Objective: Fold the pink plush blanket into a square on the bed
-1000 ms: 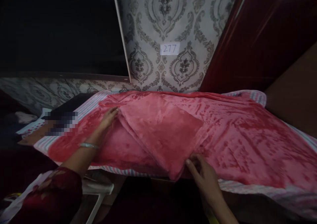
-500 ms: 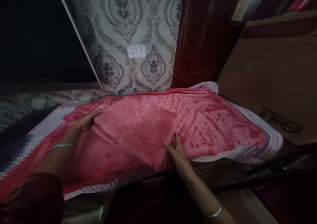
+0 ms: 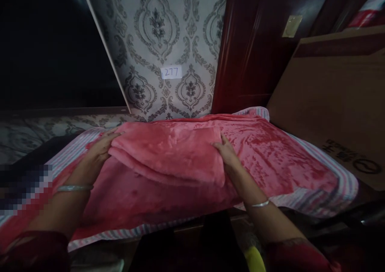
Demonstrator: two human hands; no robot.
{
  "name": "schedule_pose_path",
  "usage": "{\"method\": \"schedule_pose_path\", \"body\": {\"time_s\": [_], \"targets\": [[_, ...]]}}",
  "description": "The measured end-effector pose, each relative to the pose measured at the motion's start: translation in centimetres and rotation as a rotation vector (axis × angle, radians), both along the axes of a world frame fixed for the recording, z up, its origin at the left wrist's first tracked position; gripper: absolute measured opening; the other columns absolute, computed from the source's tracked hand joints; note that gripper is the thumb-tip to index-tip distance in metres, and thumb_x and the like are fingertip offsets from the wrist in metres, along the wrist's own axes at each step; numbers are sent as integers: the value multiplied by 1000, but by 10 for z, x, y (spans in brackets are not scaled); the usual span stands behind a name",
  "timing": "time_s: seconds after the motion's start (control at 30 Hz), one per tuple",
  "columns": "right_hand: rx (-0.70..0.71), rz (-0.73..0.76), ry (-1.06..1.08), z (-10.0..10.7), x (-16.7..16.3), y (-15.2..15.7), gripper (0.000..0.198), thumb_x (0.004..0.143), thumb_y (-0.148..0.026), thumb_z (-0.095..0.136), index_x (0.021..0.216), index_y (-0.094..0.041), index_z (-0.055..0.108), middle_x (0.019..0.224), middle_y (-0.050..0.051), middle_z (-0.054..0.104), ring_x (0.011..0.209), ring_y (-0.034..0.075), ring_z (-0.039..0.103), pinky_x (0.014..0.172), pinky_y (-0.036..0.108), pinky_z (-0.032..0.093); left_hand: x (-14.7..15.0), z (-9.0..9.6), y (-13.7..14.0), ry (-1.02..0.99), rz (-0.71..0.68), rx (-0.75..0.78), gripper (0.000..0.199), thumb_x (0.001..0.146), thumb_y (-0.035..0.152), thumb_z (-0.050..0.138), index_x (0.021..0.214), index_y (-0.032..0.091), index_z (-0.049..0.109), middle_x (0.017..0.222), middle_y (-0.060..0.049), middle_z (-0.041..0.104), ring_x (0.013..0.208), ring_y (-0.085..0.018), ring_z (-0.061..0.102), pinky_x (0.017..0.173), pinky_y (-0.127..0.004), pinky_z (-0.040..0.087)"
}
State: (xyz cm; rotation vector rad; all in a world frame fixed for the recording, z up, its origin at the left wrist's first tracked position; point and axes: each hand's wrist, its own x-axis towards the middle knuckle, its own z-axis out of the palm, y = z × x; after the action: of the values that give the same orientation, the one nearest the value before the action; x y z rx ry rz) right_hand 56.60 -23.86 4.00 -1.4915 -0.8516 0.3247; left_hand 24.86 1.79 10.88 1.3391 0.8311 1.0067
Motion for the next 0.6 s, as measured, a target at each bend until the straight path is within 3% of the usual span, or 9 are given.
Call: {"method": "schedule_pose_path", "body": {"time_s": [0.17, 0.27, 0.37, 0.5, 0.6], "targets": [[135, 126, 48, 57, 44, 29, 64, 72, -36, 69, 134, -25, 64, 116, 6, 75, 103, 28, 71, 85, 40, 59, -14, 37, -25, -130, 85, 168, 43, 66, 33, 84, 106, 21, 72, 93, -3, 78, 98, -27, 73, 84, -33, 62], [108, 154, 42, 62, 65, 42, 54, 75, -33, 69, 128, -23, 68, 120, 7, 75, 110, 29, 70, 92, 42, 57, -20, 28, -44, -144, 86, 148, 47, 63, 35, 86, 105, 20, 72, 97, -3, 79, 100, -29, 73, 87, -38, 61], [-40, 111, 68, 30, 78, 47, 43, 76, -30, 70, 117, -19, 73, 115, 11, 77, 111, 30, 69, 95, 44, 55, -23, -15, -67, -98, 69, 7, 56, 53, 42, 92, 100, 19, 71, 101, -7, 80, 101, -32, 73, 87, -40, 62], [-235, 3, 103, -44, 79, 32, 48, 72, -48, 76, 110, -19, 76, 111, 14, 77, 111, 34, 70, 97, 53, 56, -33, -77, -96, 82, -29, -207, 67, 53, 55, 93, 104, 17, 73, 108, -14, 79, 106, -34, 73, 89, -41, 61], [-196, 21, 52, -81, 72, 0, 58, 77, -65, 69, 118, -24, 74, 128, 11, 73, 123, 32, 65, 107, 53, 50, -46, -94, -107, 135, -17, -232, 75, 57, 62, 90, 117, 20, 72, 118, -13, 77, 111, -33, 72, 92, -38, 60]]}}
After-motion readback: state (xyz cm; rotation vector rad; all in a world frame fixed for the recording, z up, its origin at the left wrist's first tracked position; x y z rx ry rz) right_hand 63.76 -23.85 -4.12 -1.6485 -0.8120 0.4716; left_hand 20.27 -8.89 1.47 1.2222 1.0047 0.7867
